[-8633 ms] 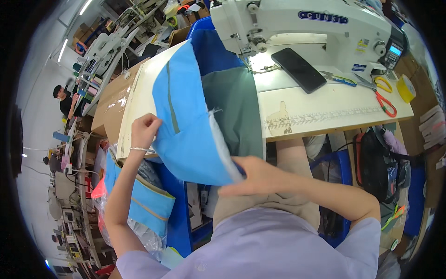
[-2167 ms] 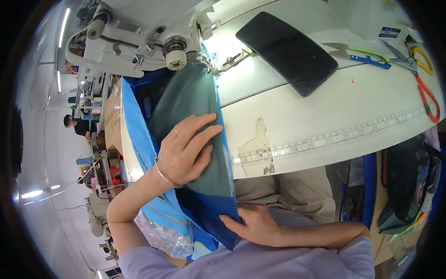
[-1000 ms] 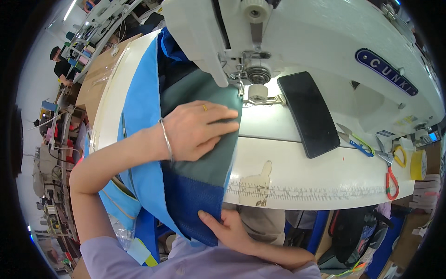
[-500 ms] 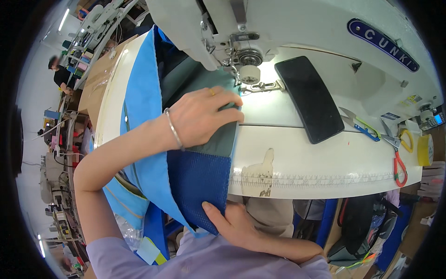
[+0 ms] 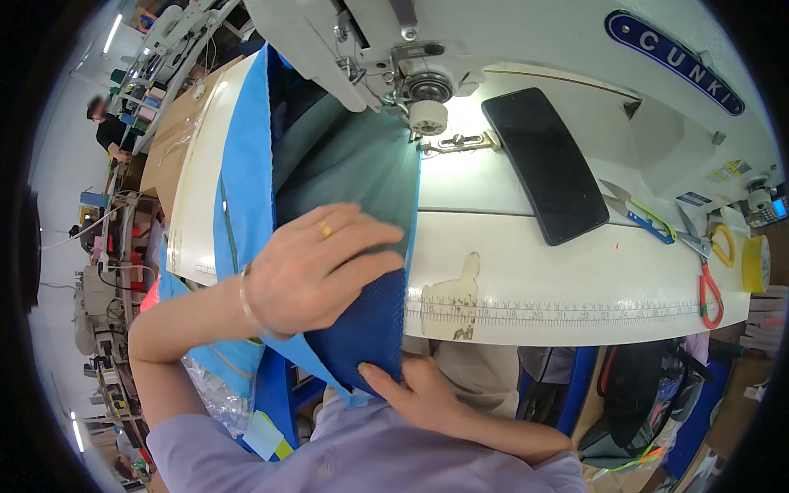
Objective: The person sews a blue and green fabric bag using an industrial sewing machine. They align the edges of the bag, guide the fabric under the needle, and sew along the seams. The person frequently adjusts the bag's position and flips it to sew different sections.
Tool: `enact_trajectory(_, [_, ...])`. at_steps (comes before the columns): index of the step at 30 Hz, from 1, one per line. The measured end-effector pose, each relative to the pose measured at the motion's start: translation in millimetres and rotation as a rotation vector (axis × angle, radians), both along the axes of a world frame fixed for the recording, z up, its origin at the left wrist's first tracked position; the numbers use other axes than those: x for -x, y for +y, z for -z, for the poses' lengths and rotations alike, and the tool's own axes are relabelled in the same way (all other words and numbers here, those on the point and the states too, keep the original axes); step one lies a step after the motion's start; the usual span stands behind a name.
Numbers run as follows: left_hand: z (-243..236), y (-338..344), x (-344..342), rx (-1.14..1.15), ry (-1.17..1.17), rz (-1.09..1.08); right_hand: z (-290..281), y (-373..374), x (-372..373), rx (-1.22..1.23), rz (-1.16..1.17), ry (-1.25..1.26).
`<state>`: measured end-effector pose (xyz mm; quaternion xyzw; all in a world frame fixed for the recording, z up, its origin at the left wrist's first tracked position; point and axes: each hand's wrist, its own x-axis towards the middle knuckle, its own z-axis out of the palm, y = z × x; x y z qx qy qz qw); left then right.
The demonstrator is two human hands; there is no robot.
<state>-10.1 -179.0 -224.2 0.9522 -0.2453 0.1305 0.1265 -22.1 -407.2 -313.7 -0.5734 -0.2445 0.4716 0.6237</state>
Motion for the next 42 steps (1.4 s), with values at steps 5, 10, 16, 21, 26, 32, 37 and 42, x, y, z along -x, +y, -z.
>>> enact_trajectory(5, [16, -9, 34, -0.042, 0.053, -0.034, 9, -5, 10, 0.035, 0.010, 0.117])
enact_trajectory(10, [19, -6, 30, -0.089, 0.063, -0.020, 5, -2, 20, 0.057, 0.125, 0.283])
enact_trajectory(16, [14, 10, 4, -0.097, 0.156, 0.024, -6, 20, 15, 0.088, 0.237, 0.610])
enact_trajectory(21, [18, 35, -33, -0.016, 0.151, 0.078, -51, 42, -10, 0.050, 0.290, 0.979])
enact_trajectory(26, [21, 55, -63, -0.017, 0.138, 0.111, -54, 37, -21, 0.024, 0.135, 1.063])
enact_trajectory(32, [19, 69, -80, -0.008, 0.155, 0.079, -34, 8, -21, -0.070, -0.069, 0.895])
enact_trajectory(37, [-45, 93, -29, 0.263, -0.057, -0.084, -58, -24, -37, -0.115, 0.002, -0.415])
enact_trajectory(42, [-35, 174, 78, 0.532, -0.096, -0.714, -77, 31, -77, -0.267, 0.424, -1.010])
